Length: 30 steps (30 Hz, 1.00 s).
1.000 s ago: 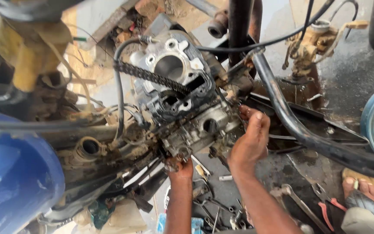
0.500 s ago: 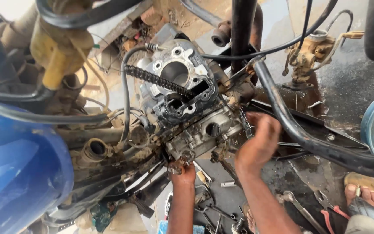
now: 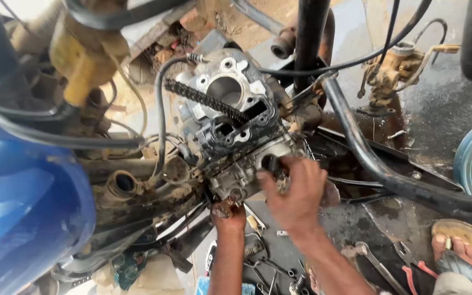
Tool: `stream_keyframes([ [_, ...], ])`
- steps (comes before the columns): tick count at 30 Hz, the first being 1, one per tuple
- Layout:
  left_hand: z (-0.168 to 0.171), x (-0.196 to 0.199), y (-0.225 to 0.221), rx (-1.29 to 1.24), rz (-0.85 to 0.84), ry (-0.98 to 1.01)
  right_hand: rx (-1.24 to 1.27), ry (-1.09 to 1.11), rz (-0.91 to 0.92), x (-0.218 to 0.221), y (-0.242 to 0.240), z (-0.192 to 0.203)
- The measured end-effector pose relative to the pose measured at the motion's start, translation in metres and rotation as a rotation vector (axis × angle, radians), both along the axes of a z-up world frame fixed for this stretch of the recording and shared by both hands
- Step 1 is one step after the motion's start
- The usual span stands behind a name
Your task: Dismantling and repairing the engine of a blue motorcycle in a service bay.
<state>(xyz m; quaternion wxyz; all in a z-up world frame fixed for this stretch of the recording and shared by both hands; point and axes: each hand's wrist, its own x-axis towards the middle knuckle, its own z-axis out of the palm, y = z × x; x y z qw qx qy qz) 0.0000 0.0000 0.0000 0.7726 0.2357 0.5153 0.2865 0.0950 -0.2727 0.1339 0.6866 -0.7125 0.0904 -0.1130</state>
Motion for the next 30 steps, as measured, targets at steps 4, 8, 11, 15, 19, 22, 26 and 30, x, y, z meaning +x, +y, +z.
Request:
stream_keyframes([
  [4, -0.05, -0.032, 0.041, 0.099, -0.185, -0.036, -0.347, -0.196, 0.03, -0.006, 0.004, 0.008],
  [8, -0.011, -0.002, 0.007, 0.066, -0.129, -0.117, -0.308, -0.314, 0.004, 0.003, 0.002, 0.01],
  [11, 0.0, 0.002, -0.003, 0.16, -0.221, -0.091, -0.26, -0.405, 0.008, 0.006, 0.002, 0.01],
  [15, -0.007, -0.003, 0.002, 0.052, -0.057, -0.06, -0.261, -0.466, 0.039, 0.011, -0.004, 0.005],
  [19, -0.008, 0.002, 0.007, 0.141, -0.244, -0.082, -0.251, -0.507, 0.092, 0.013, -0.009, 0.006],
  [22, -0.005, 0.004, 0.009, 0.172, -0.341, -0.056, -0.281, -0.505, 0.15, 0.008, -0.017, -0.003],
  [26, -0.054, -0.014, 0.032, 0.539, -0.675, 0.285, -0.558, -0.475, 0.323, -0.009, -0.034, -0.022],
  [30, -0.047, -0.002, 0.008, 0.162, -0.276, -0.118, -0.653, -0.547, 0.391, -0.033, -0.064, -0.038],
])
